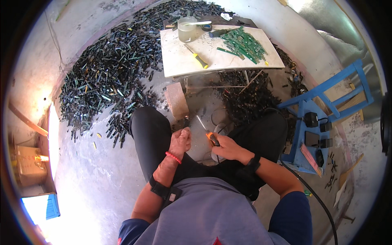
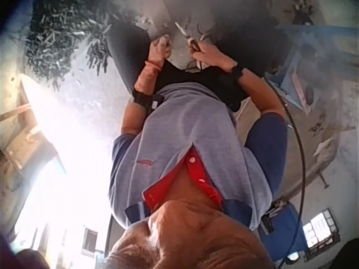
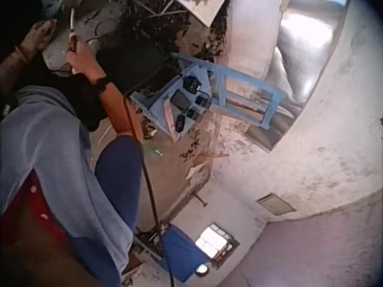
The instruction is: The person sits on the floor and uses a screwdriver to remove screws from green circuit boards. They then use pliers to strip components from the boards and place the processed pieces onto a table. The person handles the boards one at a time, repeating the process of screw removal and component stripping.
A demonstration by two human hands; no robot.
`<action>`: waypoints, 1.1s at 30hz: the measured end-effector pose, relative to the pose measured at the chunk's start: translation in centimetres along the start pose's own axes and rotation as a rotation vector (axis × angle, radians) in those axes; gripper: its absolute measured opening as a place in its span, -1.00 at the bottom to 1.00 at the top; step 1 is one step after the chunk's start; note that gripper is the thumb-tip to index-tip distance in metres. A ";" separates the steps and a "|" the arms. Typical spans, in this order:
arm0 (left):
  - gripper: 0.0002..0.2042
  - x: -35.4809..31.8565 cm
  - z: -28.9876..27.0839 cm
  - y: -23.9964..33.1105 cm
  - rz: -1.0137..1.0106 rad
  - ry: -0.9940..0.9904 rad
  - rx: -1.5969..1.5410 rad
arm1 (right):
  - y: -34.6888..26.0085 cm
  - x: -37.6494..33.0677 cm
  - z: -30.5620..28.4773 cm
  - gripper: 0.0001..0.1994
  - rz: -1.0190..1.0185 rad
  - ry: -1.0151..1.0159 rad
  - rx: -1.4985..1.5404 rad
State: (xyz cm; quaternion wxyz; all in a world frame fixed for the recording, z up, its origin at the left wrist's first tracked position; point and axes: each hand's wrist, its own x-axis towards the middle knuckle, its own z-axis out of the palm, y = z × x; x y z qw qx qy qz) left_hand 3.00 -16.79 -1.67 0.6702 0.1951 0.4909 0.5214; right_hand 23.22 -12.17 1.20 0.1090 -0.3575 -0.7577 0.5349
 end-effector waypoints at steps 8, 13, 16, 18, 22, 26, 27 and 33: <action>-0.71 0.2 0.2 -0.1 -0.021 0.102 0.016 | -1.2 0.9 0.9 -0.69 0.185 0.061 -0.472; -0.70 0.3 0.2 -0.3 -0.015 0.125 0.013 | -1.2 1.2 1.8 -0.69 0.171 0.104 -0.527; -0.71 0.3 0.2 -0.3 -0.025 0.125 0.020 | -1.1 1.3 2.2 -0.68 0.154 0.133 -0.559; -0.71 0.3 0.3 -0.4 -0.022 0.130 0.013 | -1.1 1.4 2.3 -0.68 0.167 0.139 -0.571; -0.71 0.3 0.7 -0.2 -0.039 0.162 0.033 | -1.3 1.5 2.6 -0.67 0.194 0.150 -0.581; -0.71 0.6 0.5 -0.6 -0.032 0.160 0.035 | -1.3 1.7 2.8 -0.67 0.216 0.140 -0.612; -0.71 0.7 0.4 -0.7 -0.025 0.164 0.042 | -1.4 1.7 2.8 -0.68 0.209 0.145 -0.613; -0.65 2.5 -0.7 -3.6 0.213 0.295 0.401 | -1.3 1.8 3.6 -0.67 0.237 0.163 -0.599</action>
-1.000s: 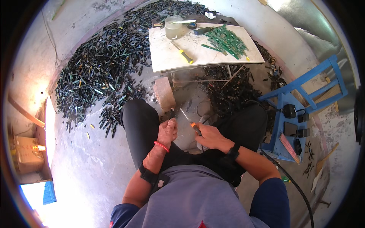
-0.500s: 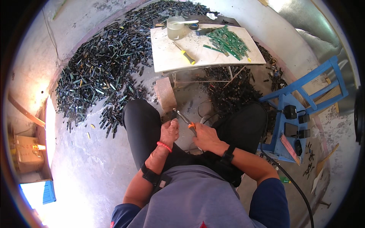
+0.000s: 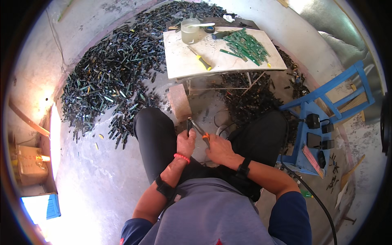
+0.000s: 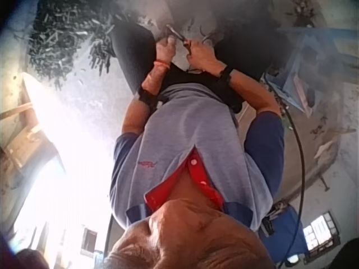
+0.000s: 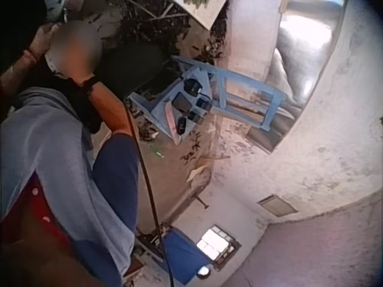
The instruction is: The person sits on the floor and uses a screwdriver to remove screws from green circuit boards. They then use pliers to strip components from the boards and place the processed pieces onto a table. The person handles the boards one at a time, repeating the process of screw removal and component stripping.
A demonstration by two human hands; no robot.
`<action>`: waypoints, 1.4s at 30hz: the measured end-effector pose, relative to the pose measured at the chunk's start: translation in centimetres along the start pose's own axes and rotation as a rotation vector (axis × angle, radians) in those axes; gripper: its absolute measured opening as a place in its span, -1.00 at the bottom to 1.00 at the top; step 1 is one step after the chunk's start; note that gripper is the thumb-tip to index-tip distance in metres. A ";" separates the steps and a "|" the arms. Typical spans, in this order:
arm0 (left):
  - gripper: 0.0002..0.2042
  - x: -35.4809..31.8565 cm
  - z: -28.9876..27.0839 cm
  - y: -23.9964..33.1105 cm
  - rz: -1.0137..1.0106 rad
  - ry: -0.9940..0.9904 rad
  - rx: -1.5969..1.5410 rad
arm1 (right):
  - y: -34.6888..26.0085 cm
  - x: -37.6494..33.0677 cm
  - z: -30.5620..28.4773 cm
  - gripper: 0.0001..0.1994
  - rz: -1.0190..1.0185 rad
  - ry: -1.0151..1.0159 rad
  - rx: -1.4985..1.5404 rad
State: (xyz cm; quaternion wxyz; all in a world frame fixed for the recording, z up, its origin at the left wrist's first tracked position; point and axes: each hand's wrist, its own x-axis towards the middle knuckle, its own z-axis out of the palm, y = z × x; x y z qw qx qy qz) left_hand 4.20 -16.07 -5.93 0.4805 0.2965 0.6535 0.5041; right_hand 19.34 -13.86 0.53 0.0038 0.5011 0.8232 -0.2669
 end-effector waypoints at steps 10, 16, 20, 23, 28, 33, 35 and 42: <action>-0.65 -0.3 0.1 0.7 -0.021 -0.023 -0.075 | -0.5 -0.5 -0.1 -0.66 0.036 -0.010 0.036; -0.68 -1.0 0.2 2.6 -0.168 -0.077 -0.241 | -0.3 -0.6 0.0 -0.65 0.020 0.016 0.037; -0.67 -1.1 0.2 2.9 -0.161 -0.073 -0.216 | -0.3 -0.4 0.1 -0.65 0.032 0.019 0.046; -0.66 -0.4 0.2 1.2 -0.047 -0.024 -0.052 | -0.4 -0.5 0.0 -0.65 0.022 0.027 0.053; -0.65 -0.6 0.7 1.5 0.255 0.104 0.381 | -0.8 -0.3 -0.2 -0.68 0.024 0.018 0.034; -0.65 -1.1 0.8 2.8 0.292 0.124 0.438 | -1.1 -0.2 -0.3 -0.70 0.025 -0.036 0.062; -0.65 -1.2 0.8 2.9 0.297 0.130 0.444 | -1.2 -0.2 -0.4 -0.69 0.037 -0.063 0.100; -0.67 -1.0 0.6 2.2 0.334 0.131 0.413 | -0.9 0.1 0.1 -0.65 0.071 -0.139 0.327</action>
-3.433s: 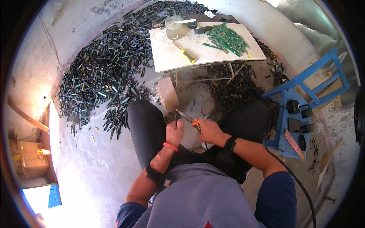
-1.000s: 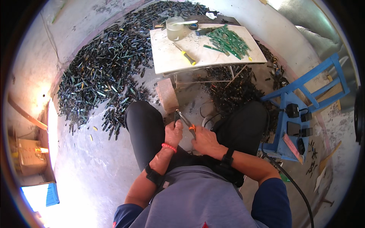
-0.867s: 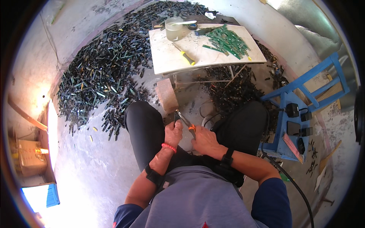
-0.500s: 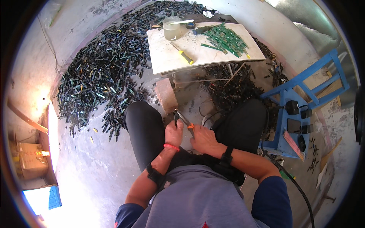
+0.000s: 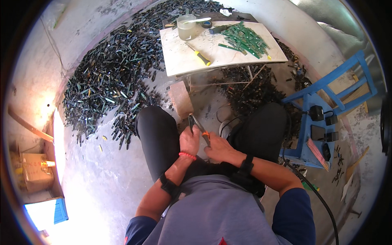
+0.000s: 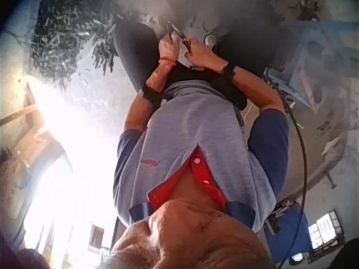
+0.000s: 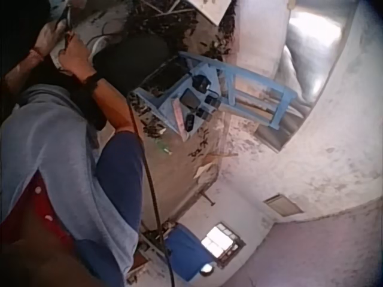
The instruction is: The person sits on the floor and uses a screwdriver to remove screws from green circuit boards. They then use pliers to strip components from the boards and place the processed pieces onto a table. The person handles the boards one at a time, repeating the process of screw removal and component stripping.
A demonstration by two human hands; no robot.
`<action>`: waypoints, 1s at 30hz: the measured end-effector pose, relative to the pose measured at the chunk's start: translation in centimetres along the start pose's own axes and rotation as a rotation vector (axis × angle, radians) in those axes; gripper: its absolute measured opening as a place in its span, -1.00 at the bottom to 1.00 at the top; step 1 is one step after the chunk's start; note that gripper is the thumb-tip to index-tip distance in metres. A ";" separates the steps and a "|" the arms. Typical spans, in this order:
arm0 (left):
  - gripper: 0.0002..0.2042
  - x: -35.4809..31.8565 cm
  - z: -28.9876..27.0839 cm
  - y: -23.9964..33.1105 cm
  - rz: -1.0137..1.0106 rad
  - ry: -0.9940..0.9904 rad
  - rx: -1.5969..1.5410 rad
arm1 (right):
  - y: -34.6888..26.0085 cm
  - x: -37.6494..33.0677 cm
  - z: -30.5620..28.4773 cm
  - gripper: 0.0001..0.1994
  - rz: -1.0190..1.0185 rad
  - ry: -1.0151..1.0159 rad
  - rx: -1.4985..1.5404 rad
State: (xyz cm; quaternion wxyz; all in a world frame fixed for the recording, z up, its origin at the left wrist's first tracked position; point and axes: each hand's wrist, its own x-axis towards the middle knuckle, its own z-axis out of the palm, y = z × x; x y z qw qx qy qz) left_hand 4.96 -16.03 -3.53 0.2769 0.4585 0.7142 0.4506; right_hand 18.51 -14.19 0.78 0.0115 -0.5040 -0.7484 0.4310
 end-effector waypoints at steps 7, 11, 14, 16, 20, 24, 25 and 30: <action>-0.67 -0.1 0.0 -0.9 0.057 -0.001 -0.057 | 1.2 0.4 0.4 -0.65 -0.036 0.018 -0.037; -0.70 -0.3 -0.2 -2.8 -0.328 -0.192 -0.558 | 3.3 1.5 -0.9 -0.74 -0.232 0.166 -0.361; -0.71 -0.4 -2.7 0.8 -0.571 -0.365 -0.733 | 4.4 3.4 -4.6 -0.84 -0.427 0.269 -0.619; -0.70 -0.2 -3.0 0.8 -0.559 -0.437 -0.712 | 4.0 3.8 -7.7 -0.89 -0.544 0.238 -0.772; -0.70 0.2 -2.9 0.3 -0.578 -0.539 -0.831 | 4.6 3.6 -8.5 -0.80 -0.528 0.100 -0.553; -0.71 0.2 -3.5 1.0 -0.609 -0.569 -0.925 | 4.6 1.6 -5.7 -0.74 -0.292 -0.134 -0.049; -0.72 0.3 -3.7 1.1 -0.593 -0.575 -0.951 | 4.4 1.3 -5.5 -0.73 -0.271 -0.209 0.061; -0.71 0.2 -3.2 1.2 -0.523 -0.403 -0.856 | 3.8 -0.1 -4.3 -0.72 -0.269 -0.146 0.197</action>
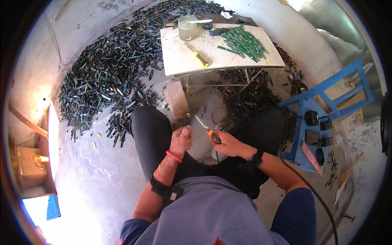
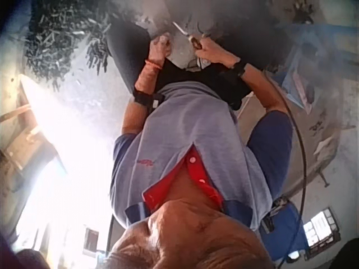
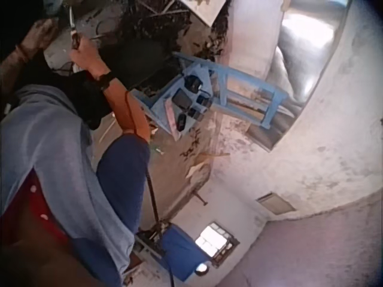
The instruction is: The person sits on the floor and uses a screwdriver to remove screws from green circuit boards. They then use pliers to strip components from the boards and place the processed pieces onto a table. The person handles the boards one at a time, repeating the process of screw removal and component stripping.
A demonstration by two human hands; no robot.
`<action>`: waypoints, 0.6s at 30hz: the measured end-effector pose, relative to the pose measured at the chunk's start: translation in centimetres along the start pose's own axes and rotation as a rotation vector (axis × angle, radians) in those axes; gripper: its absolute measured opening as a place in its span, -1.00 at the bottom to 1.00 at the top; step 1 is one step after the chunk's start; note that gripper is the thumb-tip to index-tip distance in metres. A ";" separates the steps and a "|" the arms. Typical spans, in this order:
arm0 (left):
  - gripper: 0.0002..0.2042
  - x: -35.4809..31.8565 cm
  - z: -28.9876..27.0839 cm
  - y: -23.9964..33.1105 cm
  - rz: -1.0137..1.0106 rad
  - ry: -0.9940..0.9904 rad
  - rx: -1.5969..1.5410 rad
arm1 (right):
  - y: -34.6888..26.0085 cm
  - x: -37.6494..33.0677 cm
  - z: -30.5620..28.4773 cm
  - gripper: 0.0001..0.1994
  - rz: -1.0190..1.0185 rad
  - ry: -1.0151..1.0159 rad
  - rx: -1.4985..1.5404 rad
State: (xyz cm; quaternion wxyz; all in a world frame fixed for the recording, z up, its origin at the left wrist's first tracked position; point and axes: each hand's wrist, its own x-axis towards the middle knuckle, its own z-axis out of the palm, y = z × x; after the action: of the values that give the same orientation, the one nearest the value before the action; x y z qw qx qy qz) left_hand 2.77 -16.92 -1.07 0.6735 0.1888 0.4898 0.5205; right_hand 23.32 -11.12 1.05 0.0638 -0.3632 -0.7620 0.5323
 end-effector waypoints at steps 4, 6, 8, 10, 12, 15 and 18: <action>-0.71 0.4 0.1 -0.1 -0.003 0.096 0.008 | -1.7 -0.3 0.4 -0.71 0.057 0.117 -0.391; -0.71 0.5 0.3 -0.3 0.004 0.102 0.021 | -2.1 -0.1 0.6 -0.71 0.058 0.147 -0.447; -0.71 0.6 0.3 -0.4 0.005 0.110 0.025 | -2.2 0.1 0.9 -0.71 0.061 0.169 -0.477; -0.71 0.7 0.2 -0.3 0.002 0.118 0.022 | -1.8 0.3 1.4 -0.72 0.065 0.184 -0.480; -0.70 0.8 0.1 -0.6 0.012 0.120 0.030 | -1.5 0.4 1.9 -0.72 0.064 0.209 -0.488; -0.70 0.8 0.1 -0.7 0.011 0.134 0.035 | -1.8 0.8 2.4 -0.72 0.070 0.222 -0.511; -0.70 0.8 0.3 -0.7 0.007 0.148 0.028 | -2.0 0.9 2.9 -0.71 0.096 0.233 -0.534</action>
State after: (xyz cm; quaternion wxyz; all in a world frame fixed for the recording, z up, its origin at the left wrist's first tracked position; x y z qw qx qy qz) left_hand 3.34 -16.43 -1.88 0.6309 0.1609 0.5447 0.5287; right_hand 20.30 -13.07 1.26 0.0277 -0.4615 -0.8445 0.2701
